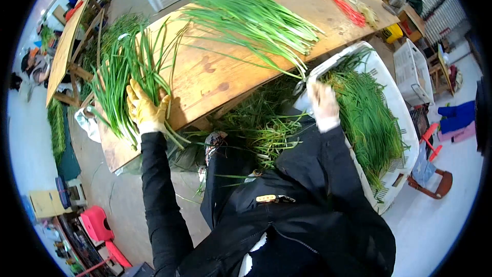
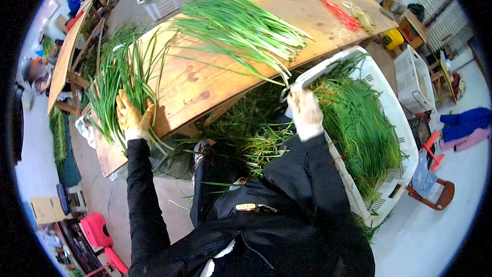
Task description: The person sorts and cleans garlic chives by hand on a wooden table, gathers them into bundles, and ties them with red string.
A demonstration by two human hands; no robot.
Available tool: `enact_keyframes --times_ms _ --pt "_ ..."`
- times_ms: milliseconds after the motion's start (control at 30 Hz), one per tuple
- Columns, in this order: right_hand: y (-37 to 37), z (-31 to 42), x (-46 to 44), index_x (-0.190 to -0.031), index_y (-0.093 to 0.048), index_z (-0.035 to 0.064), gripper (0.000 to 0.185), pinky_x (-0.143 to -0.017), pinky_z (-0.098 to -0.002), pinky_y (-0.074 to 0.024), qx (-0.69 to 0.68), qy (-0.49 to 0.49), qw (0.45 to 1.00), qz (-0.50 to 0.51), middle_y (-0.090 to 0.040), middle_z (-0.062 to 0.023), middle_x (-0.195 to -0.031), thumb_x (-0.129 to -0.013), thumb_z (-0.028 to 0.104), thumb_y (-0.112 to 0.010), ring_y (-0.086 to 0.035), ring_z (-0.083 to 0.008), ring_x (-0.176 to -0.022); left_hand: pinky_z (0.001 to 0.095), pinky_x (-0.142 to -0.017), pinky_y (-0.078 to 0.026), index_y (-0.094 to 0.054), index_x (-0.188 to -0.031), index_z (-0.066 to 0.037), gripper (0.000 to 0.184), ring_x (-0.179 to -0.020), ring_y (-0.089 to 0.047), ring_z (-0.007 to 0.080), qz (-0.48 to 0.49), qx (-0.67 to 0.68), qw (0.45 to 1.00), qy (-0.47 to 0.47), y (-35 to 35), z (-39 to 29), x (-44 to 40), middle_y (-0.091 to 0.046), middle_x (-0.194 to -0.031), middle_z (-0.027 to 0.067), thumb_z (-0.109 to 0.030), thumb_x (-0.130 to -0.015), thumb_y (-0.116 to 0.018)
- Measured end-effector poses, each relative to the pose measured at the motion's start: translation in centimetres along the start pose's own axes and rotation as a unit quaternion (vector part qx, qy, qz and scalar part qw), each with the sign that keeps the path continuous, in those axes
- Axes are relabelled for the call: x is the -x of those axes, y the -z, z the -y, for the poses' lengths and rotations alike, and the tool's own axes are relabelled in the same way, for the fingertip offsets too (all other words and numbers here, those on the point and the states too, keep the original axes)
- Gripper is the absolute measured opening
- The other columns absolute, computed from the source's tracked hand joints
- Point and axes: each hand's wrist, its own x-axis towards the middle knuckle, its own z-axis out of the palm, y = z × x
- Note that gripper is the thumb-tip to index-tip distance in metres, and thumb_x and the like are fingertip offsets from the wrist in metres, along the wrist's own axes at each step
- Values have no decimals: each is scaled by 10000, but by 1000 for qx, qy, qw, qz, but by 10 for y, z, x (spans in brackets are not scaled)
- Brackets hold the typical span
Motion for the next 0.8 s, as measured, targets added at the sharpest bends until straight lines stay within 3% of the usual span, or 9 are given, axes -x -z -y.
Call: enact_keyframes --times_ms 100,133,167,200,267,433,567,733,800 --pt "-9 -25 -60 -912 -536 76 269 -764 -377 -398 -15 49 999 -8 -547 -133 -854 -867 314 -417 -501 -304 -867 366 -978 -321 -376 -1222 -64 564 -1159 -386 255 -88 452 878 -133 8 -45 13 -411 -1238 145 -102 -722 -635" --pt "-19 -33 -73 -924 -533 59 315 -773 -399 -389 -9 -28 996 83 -553 -144 -909 -867 341 -405 -507 -310 -899 356 -943 -369 -423 -1175 -46 422 -1084 -458 232 8 511 847 -145 -4 -57 27 -474 -1168 141 -92 -785 -577" --pt "-29 -35 -76 -909 -530 49 301 -712 -379 -420 -16 -29 992 125 -574 -136 -875 -868 327 -420 -542 -281 -829 330 -918 -389 -442 -1166 -47 388 -1042 -491 217 217 718 661 -13 -3 -82 52 -507 -1133 139 -116 -806 -570" --pt "-37 -32 -79 -894 -528 40 289 -651 -360 -451 -23 -29 985 166 -596 -129 -841 -868 312 -434 -576 -251 -758 314 -888 -400 -433 -1172 -34 437 -1029 -497 209 367 646 669 -15 21 -106 58 -507 -1143 139 -175 -794 -603" --pt "-46 -16 -72 -856 -519 29 238 -486 -268 -459 -327 -193 880 284 -624 -98 -722 -871 259 -463 -579 -156 -562 320 -906 -355 -313 -1250 26 682 -1068 -464 212 506 734 449 58 -4 -133 81 -454 -1218 145 -328 -760 -628" --pt "-44 19 -22 -1053 -473 15 240 -420 -185 -413 -486 -222 775 336 -624 -87 -677 -858 154 -488 -547 -96 -487 396 -990 -223 -456 -1125 -47 499 -1146 -374 240 520 792 258 189 -47 -184 92 -446 -1219 124 -395 -784 -568" --pt "-24 26 -7 -1214 -362 12 465 -439 -181 -410 -473 -227 818 237 -602 -82 -651 -787 -3 -546 -528 -86 -495 329 -752 -441 -503 -1078 -30 273 -828 -566 167 500 758 333 254 -41 -187 90 -588 -906 46 -189 -857 -492" --pt "12 13 4 -949 -555 13 135 -436 -177 -422 -446 -216 852 168 -608 -66 -665 -848 77 -492 -525 -71 -489 149 -481 -346 -490 -1123 -5 311 -556 -410 35 472 739 435 204 -34 -161 92 -546 -782 -22 -201 -886 -446" --pt "12 12 27 -874 -573 48 151 -425 -176 -430 -570 -161 770 238 -611 -56 -670 -868 156 -468 -529 -67 -471 132 -434 -281 -510 -1099 -13 311 -511 -344 18 474 734 435 219 -21 -153 90 -494 -710 -53 -231 -883 -460"
